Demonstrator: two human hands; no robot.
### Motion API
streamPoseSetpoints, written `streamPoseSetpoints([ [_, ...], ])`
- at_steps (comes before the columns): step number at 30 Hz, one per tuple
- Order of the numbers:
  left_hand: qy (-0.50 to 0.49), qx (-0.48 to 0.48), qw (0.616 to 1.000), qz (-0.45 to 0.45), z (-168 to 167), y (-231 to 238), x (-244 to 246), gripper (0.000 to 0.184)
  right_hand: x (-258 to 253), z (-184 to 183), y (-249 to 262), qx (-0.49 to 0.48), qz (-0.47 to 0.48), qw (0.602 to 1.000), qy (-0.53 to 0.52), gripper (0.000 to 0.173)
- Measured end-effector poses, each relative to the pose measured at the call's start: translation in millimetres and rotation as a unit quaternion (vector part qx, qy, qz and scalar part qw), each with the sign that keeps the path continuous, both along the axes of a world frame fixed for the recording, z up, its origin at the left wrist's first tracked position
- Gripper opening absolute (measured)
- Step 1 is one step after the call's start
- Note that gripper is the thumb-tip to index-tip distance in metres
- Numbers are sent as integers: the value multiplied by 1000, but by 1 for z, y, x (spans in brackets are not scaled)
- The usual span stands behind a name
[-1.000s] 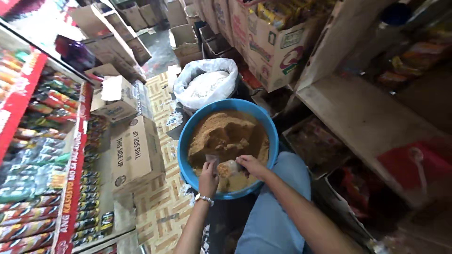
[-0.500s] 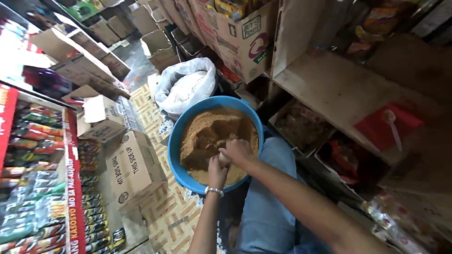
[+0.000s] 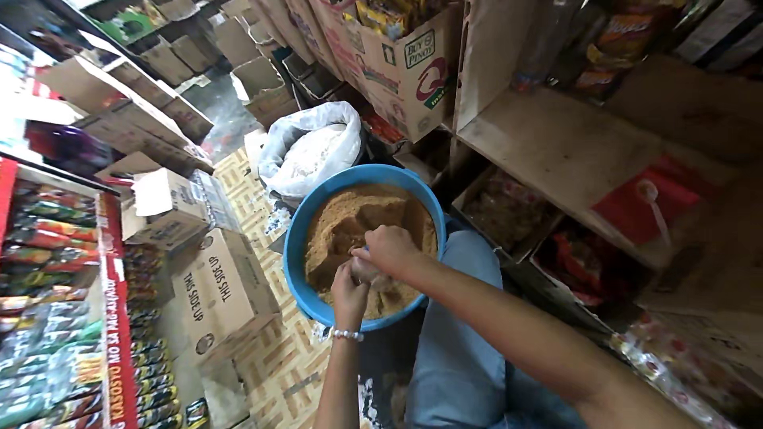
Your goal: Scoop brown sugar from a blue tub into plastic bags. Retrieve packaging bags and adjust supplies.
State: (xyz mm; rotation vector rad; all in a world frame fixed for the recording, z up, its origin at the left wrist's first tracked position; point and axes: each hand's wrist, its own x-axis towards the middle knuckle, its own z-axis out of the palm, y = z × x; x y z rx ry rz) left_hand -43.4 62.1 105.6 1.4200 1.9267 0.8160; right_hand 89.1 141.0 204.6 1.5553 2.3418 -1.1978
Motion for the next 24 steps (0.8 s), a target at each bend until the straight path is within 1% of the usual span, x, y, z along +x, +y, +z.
streamPoseSetpoints([
  [3, -18, 71, 996, 59, -3, -11, -29, 45, 15, -24, 17, -83, -65, 986, 130, 50],
  [4, -20, 94, 991, 88, -2, -15, -38, 45, 19, -31, 23, -110, -86, 978, 155, 48],
  [6, -16, 136, 981, 136, -5, -19, -53, 44, 23, -49, 35, -140, -108, 970, 168, 42],
  [7, -6, 146, 978, 146, -10, -20, -58, 44, 23, -61, 40, -138, -104, 972, 160, 39],
  [9, 39, 131, 981, 139, -27, -22, -63, 42, 20, -92, 48, -117, -79, 981, 133, 36],
  [12, 89, 98, 985, 109, -69, -22, -63, 41, 9, -141, 51, -120, -41, 989, 79, 37],
  [14, 119, 106, 981, 110, -95, -22, -57, 43, 1, -162, 48, -127, -28, 991, 42, 39],
  [15, 135, 122, 977, 112, -101, -21, -55, 43, -4, -168, 48, -128, -30, 991, 29, 41],
  [19, 155, 156, 968, 119, -104, -23, -53, 42, -23, -183, 53, -114, -45, 992, -15, 43],
  [21, 154, 160, 967, 127, -106, -22, -55, 42, -33, -197, 55, -132, -16, 990, -53, 43],
  [24, 157, 166, 964, 135, -107, -22, -55, 43, -36, -220, 49, -188, 50, 975, -105, 41],
])
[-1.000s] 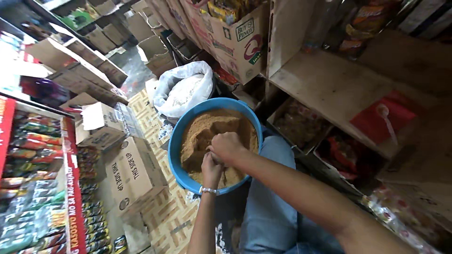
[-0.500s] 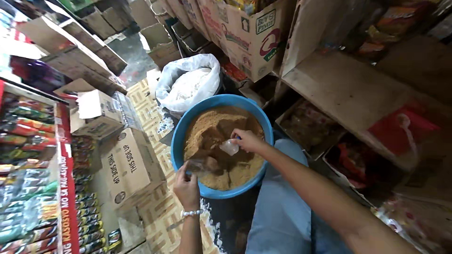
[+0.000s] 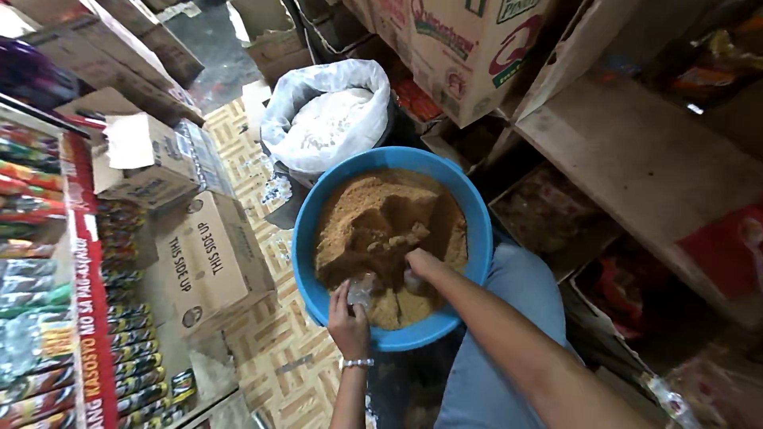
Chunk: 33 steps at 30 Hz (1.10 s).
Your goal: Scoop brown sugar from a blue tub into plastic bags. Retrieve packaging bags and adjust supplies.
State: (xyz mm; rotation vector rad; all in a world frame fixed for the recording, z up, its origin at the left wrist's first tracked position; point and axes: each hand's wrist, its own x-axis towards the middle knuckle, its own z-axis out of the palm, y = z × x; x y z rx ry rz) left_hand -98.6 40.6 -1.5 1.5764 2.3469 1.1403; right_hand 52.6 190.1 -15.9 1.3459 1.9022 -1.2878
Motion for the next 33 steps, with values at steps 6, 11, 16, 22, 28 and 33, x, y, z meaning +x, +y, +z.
streamPoseSetpoints([
  [6, -6, 19, 1000, -8, 0, -3, -1, 43, 23, -7, 3, -111, 25, 993, -29, 37],
  [11, -17, 53, 998, -27, -3, -4, -4, 41, 35, 10, -3, -156, -94, 982, 47, 39],
  [16, -75, 19, 995, -58, 7, -2, -7, 43, 50, 64, -16, -158, -205, 946, 194, 35],
  [22, -193, -62, 977, -62, 44, 3, -8, 44, 70, 108, -31, -146, -284, 905, 283, 34],
  [28, -147, -155, 970, -115, 95, 15, 10, 52, 60, 146, -43, -102, -302, 898, 305, 38],
  [33, -109, -191, 966, -134, 114, 16, 26, 59, 55, 151, -52, -24, -275, 908, 316, 41],
])
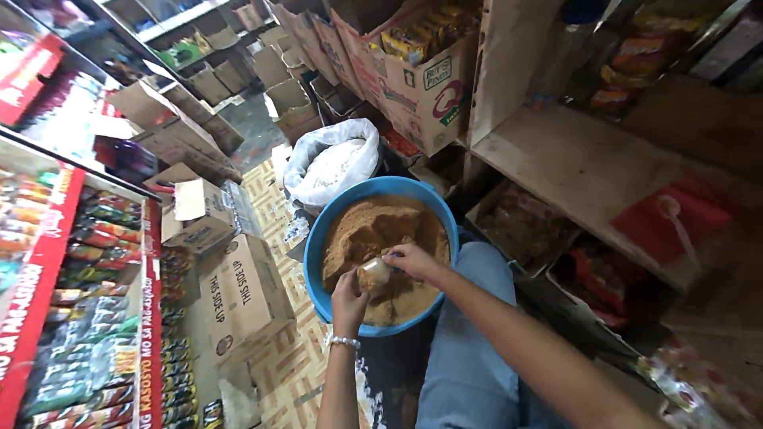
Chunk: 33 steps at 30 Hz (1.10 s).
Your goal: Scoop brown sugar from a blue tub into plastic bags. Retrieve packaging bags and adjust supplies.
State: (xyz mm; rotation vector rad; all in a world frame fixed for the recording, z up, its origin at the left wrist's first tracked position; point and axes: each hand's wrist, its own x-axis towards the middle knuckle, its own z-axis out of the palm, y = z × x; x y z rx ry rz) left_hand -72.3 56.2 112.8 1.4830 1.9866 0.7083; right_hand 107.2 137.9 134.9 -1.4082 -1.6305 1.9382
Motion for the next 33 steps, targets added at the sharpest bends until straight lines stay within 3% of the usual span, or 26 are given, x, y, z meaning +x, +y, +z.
streamPoseSetpoints([
  [4, -12, 0, 1000, -13, -1, -2, 6, 61, -2, -2, -4, 95, -4, 995, -30, 43],
  [11, -13, -14, 1000, -9, 2, 5, 13, 56, -18, 54, -15, 216, 107, 945, -219, 53],
  [16, -12, -1, 1000, 17, 7, 10, 12, 47, -33, 91, -17, 276, 175, 909, -258, 48],
  [21, -28, 38, 999, 24, 10, 11, 10, 44, -42, 104, -18, 308, 199, 890, -269, 42],
  [26, -31, 36, 999, 24, 6, 8, 10, 43, -41, 102, -15, 281, 204, 897, -274, 47],
  [29, -45, 42, 998, 29, -2, 5, 6, 29, -36, 91, -9, 250, 192, 913, -260, 51],
  [33, -40, 67, 996, 52, -19, -4, -6, 46, -24, 52, 12, 199, 108, 956, -187, 49],
])
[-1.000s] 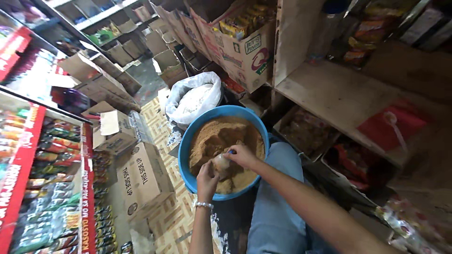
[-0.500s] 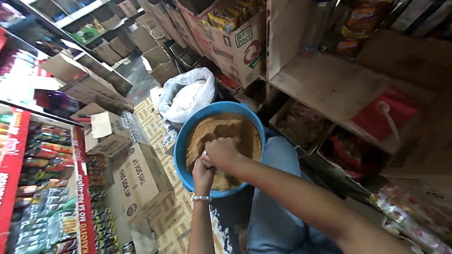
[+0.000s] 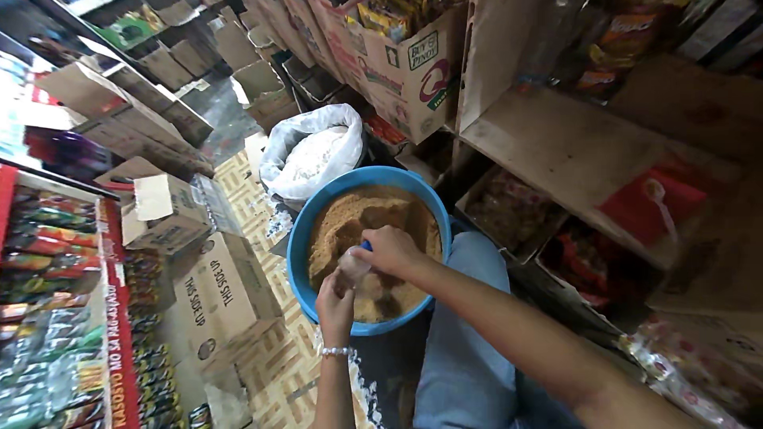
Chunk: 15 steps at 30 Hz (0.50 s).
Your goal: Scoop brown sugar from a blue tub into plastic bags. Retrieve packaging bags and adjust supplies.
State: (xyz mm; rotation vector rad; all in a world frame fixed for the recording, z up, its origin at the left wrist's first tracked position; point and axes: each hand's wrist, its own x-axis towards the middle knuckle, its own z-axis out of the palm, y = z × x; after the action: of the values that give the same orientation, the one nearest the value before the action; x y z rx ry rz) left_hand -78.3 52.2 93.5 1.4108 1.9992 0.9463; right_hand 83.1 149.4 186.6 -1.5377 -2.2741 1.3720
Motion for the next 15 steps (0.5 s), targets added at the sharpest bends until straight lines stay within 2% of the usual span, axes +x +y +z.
streamPoseSetpoints([
  [3, 70, 44, 996, 41, -41, -12, -13, 43, 10, -40, 16, -29, -57, 998, 25, 43],
  [5, 111, 65, 989, 72, -71, -22, -17, 42, 13, -72, 23, -56, -66, 996, -13, 42],
  [7, 150, 103, 979, 91, -88, -25, -14, 41, 13, -99, 27, -87, -67, 992, -66, 48],
  [10, 170, 138, 969, 115, -98, -23, -13, 39, 8, -133, 33, -105, -57, 985, -122, 61],
  [15, 173, 138, 967, 123, -98, -22, -13, 41, -15, -174, 43, -121, -27, 976, -177, 51],
])
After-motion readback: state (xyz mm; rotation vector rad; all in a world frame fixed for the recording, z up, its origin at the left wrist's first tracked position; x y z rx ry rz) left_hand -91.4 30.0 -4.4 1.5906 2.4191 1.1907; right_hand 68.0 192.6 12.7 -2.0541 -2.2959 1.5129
